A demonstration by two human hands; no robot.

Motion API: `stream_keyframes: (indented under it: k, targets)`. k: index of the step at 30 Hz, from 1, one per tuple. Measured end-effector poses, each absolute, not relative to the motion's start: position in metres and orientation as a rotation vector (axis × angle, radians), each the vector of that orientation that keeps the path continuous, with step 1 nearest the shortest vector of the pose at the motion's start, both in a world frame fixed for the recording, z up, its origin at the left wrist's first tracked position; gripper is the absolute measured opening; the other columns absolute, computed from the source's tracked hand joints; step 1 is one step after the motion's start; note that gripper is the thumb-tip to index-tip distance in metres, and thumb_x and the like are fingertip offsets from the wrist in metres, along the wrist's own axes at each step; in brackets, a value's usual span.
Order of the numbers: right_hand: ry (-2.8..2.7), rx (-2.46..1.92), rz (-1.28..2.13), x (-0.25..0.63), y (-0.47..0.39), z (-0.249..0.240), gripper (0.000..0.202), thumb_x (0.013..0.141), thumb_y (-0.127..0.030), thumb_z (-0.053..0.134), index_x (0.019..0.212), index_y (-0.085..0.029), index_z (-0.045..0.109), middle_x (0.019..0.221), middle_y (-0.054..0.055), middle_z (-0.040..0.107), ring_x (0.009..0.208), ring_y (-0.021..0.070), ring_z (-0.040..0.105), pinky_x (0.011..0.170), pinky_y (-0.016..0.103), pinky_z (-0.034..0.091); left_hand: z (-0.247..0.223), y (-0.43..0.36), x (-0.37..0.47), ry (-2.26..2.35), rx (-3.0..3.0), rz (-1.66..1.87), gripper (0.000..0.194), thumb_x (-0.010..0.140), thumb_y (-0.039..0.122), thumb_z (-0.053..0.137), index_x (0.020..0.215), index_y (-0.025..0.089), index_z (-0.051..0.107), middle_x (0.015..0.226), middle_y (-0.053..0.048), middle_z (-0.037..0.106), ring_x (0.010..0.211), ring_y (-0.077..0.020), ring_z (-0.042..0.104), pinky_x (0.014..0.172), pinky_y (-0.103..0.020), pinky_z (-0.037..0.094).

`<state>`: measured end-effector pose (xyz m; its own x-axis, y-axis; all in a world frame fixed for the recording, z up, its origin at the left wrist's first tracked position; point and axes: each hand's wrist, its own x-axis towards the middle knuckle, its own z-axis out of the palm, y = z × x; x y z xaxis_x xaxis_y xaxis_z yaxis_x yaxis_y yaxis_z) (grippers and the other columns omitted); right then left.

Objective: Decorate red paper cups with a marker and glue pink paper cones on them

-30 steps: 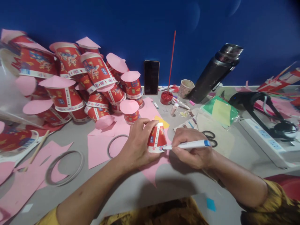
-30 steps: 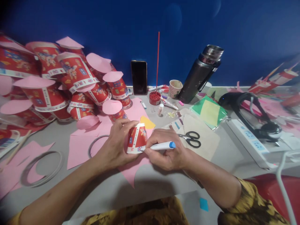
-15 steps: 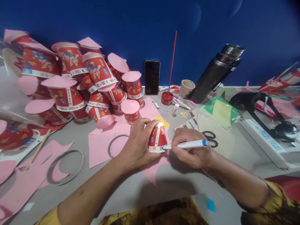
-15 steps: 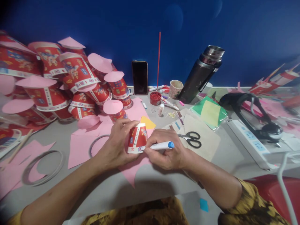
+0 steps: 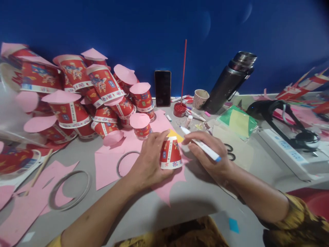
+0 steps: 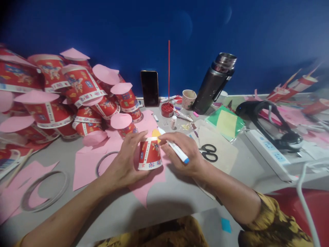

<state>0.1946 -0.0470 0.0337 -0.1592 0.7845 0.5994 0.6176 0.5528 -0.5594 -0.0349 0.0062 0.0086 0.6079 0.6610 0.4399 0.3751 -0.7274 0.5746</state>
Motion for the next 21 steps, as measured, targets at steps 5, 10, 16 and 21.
stream_keyframes:
  k: [5,10,16,21]
  targets:
    - [-2.049,-1.187,0.438,0.205,-0.032,0.021,0.097,0.071,-0.073,0.087,0.147,-0.022,0.055,0.134,0.016,0.069,0.115,0.0325,0.069,0.097,0.047,0.058,0.01,0.007,-0.038,0.797,2.413,0.856,0.102,0.079,0.031,0.083,0.161,0.028,0.023,0.144,-0.017,0.052,0.134,-0.0388,0.053,0.113,-0.06,0.047]
    - [-2.166,-1.106,0.469,0.206,-0.029,0.012,0.104,0.069,-0.073,0.089,0.153,-0.023,0.051,0.137,0.018,0.067,0.121,0.0357,0.064,0.1,0.051,0.056,0.011,0.006,-0.039,0.812,2.362,0.856,0.104,0.077,0.037,0.086,0.161,0.027,0.026,0.148,-0.018,0.051,0.139,-0.0409,0.052,0.117,-0.064,0.044]
    - [-2.063,-1.1,0.581,0.213,-0.029,0.021,0.1,0.07,-0.066,0.092,0.152,-0.026,0.051,0.144,0.016,0.064,0.125,0.0349,0.066,0.1,0.045,0.058,0.015,0.01,-0.048,0.77,2.069,0.744,0.104,0.071,0.026,0.08,0.162,0.029,0.029,0.166,-0.016,0.041,0.152,-0.0416,0.044,0.121,-0.061,0.044]
    - [-1.994,-1.003,0.558,0.213,-0.028,0.025,0.109,0.067,-0.068,0.092,0.157,-0.026,0.047,0.15,0.017,0.061,0.131,0.0356,0.063,0.107,0.049,0.055,0.019,0.014,-0.046,0.796,1.984,0.812,0.088,0.067,0.018,0.073,0.15,0.029,0.045,0.151,-0.011,0.058,0.136,-0.0372,0.06,0.111,-0.054,0.055]
